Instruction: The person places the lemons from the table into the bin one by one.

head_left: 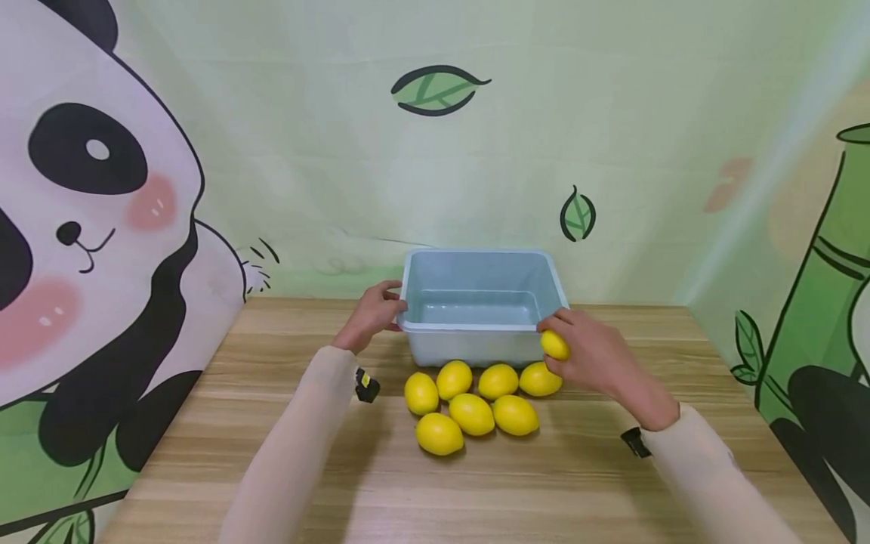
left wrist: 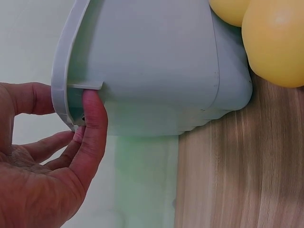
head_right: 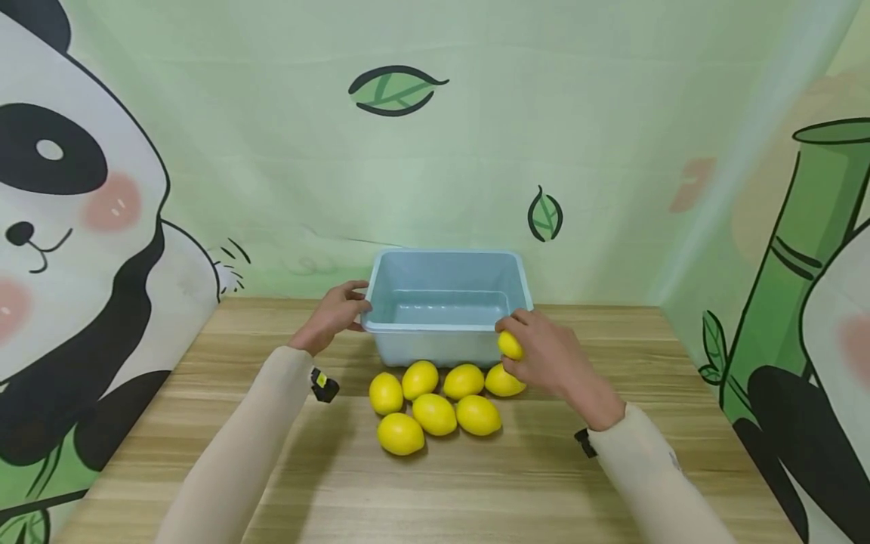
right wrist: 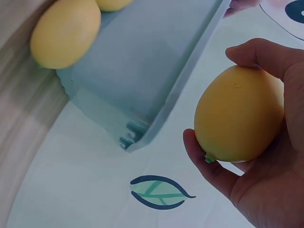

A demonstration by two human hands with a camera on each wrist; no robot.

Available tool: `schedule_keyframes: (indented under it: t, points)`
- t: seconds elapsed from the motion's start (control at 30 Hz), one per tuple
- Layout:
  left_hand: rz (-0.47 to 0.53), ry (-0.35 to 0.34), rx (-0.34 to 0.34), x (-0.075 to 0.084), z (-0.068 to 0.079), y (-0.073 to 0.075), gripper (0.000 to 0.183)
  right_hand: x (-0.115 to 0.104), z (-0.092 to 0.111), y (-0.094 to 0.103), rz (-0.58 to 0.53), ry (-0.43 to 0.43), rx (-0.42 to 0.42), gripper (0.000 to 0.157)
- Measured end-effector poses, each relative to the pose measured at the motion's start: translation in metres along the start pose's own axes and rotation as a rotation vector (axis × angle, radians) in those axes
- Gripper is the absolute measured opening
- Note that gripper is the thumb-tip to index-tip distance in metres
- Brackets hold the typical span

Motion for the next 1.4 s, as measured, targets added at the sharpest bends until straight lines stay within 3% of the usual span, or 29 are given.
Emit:
schedule_keyframes:
  t: [0.23,0.6,1.4]
  points:
    - [0.0,0.0,0.0,0.002,0.002,0.0,0.061,0.0,-0.015,0.017,0.005,0.023,0.035,0.036]
    - [0.002,-0.003,-0.001,0.001,0.001,0.0,0.061,0.004,-0.042,0.041,0.009,0.005,0.001,0.038]
    - [0.001,0.003,-0.004,0.001,0.001,0.0,0.061,0.024,-0.104,0.055,-0.001,-0.068,-0.121,0.042]
Point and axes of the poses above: each hand's wrist, its own z-axis away from the middle knuckle, its own y-axis out of the back of the hand, x = y × z, the point moved 7 cm from there along -z, towards the middle knuckle, and after that the axes turned 13 degrees about -x, right-handed, at the moved point
